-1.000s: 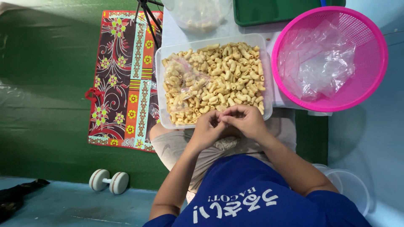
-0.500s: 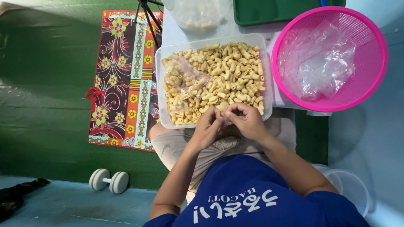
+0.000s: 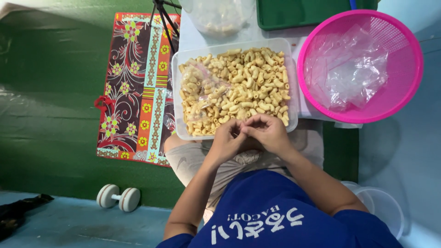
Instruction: Manually filling small plastic bags with macaroni-shaped crackers from a large plastic container.
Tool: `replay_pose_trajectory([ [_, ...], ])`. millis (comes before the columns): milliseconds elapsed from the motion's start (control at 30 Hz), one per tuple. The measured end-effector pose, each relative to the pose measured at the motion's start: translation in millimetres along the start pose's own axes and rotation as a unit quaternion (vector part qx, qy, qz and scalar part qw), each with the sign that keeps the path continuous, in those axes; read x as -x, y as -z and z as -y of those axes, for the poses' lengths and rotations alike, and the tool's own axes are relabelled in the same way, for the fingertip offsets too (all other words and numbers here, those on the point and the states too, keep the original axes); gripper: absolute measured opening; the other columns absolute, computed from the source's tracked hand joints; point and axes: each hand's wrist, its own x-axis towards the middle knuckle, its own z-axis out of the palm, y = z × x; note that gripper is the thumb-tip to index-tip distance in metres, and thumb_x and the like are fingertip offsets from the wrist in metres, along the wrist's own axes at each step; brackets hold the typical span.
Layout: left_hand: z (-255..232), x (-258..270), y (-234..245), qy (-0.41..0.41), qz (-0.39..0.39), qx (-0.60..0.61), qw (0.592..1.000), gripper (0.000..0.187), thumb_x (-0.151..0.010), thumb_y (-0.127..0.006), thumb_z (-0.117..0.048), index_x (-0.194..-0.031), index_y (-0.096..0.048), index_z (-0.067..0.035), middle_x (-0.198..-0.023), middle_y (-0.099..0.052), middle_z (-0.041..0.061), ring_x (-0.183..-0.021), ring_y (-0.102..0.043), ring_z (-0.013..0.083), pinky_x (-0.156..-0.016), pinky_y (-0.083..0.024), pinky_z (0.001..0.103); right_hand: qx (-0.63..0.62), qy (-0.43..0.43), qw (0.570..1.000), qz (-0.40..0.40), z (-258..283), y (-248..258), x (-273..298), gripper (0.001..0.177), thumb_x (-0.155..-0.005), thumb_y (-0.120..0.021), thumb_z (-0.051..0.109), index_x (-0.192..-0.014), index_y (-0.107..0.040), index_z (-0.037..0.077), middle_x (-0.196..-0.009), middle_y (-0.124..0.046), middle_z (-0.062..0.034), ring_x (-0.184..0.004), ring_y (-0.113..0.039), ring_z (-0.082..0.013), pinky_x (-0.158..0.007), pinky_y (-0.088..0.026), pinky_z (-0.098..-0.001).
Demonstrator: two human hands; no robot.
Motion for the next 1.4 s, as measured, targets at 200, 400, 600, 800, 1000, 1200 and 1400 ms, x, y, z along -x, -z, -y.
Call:
replay_pose_trajectory([
  [200, -10, 6, 3, 0.017, 0.038, 0.014, 0.999, 0.014, -0.091, -0.076, -0.016, -0.086, -0.069, -0.006, -0.069, -0.064, 0.005, -0.069, -0.063, 0.0137, -0.058, -0.052, 0.027, 0.016, -0.011, 1.000, 0.000, 2, 3, 4, 0.014, -0.086, -0.083, 0.009, -0.096, -0.076, -0.001, -0.076, -0.072, -0.0094, -0.068, -0.070, -0.0107, -0.065, -0.061, -0.0236],
  [400, -8, 7, 3, 0.003, 0.073, 0.045, 0.996, 0.019, -0.098, -0.067, -0.021, -0.086, -0.064, -0.006, -0.068, -0.062, 0.006, -0.071, -0.060, 0.0161, -0.062, -0.050, 0.030, 0.021, 0.011, 1.000, -0.008, 0, 5, 2, 0.010, -0.088, -0.079, 0.005, -0.096, -0.076, -0.001, -0.070, -0.073, -0.0115, -0.062, -0.072, -0.0132, -0.060, -0.061, -0.0239],
  [600, -22, 10, -2, -0.067, 0.000, -0.137, 0.988, 0.025, -0.099, -0.052, -0.019, -0.082, -0.055, -0.001, -0.064, -0.054, 0.024, -0.065, -0.059, 0.0390, -0.062, -0.048, 0.045, 0.185, 0.096, 0.977, -0.053, 0, 5, 5, 0.011, -0.080, -0.086, 0.012, -0.087, -0.078, 0.011, -0.065, -0.072, -0.0044, -0.057, -0.067, -0.0096, -0.056, -0.055, -0.0209],
  [800, -27, 12, -7, -0.135, -0.136, -0.278, 0.941, 0.014, -0.086, -0.063, -0.016, -0.082, -0.054, -0.007, -0.067, -0.053, 0.018, -0.067, -0.065, 0.0407, -0.059, -0.052, 0.043, 0.277, 0.246, 0.923, -0.104, 4, 4, 3, 0.009, -0.076, -0.086, 0.013, -0.081, -0.078, 0.016, -0.062, -0.070, 0.0009, -0.058, -0.068, -0.0116, -0.058, -0.056, -0.0221],
  [1000, -15, 5, 1, -0.065, -0.078, -0.134, 0.986, 0.021, -0.085, -0.067, -0.003, -0.103, -0.057, -0.002, -0.093, -0.064, 0.024, -0.083, -0.075, 0.0412, -0.066, -0.064, 0.039, 0.295, 0.296, 0.907, -0.042, 14, 11, 3, 0.011, -0.076, -0.087, 0.012, -0.083, -0.079, 0.014, -0.070, -0.074, -0.0052, -0.066, -0.073, -0.0227, -0.061, -0.058, -0.0317],
  [1200, -20, 6, 2, -0.121, -0.133, -0.100, 0.979, 0.008, -0.088, -0.066, -0.003, -0.093, -0.061, -0.006, -0.082, -0.066, 0.016, -0.074, -0.075, 0.0346, -0.059, -0.062, 0.034, 0.189, 0.190, 0.960, -0.083, 20, 10, 6, 0.038, -0.078, -0.087, 0.007, -0.110, -0.066, 0.009, -0.087, -0.070, -0.0069, -0.074, -0.069, -0.0155, -0.062, -0.061, -0.0256],
  [1400, -10, 7, 4, -0.095, -0.090, 0.047, 0.990, 0.010, -0.093, -0.068, -0.002, -0.095, -0.060, -0.007, -0.084, -0.072, 0.011, -0.071, -0.075, 0.0248, -0.060, -0.062, 0.034, -0.169, -0.082, 0.980, 0.063, -12, 35, -5, 0.059, -0.094, -0.069, 0.022, -0.145, -0.043, 0.006, -0.131, -0.060, -0.0093, -0.101, -0.070, -0.0162, -0.072, -0.069, -0.0378],
])
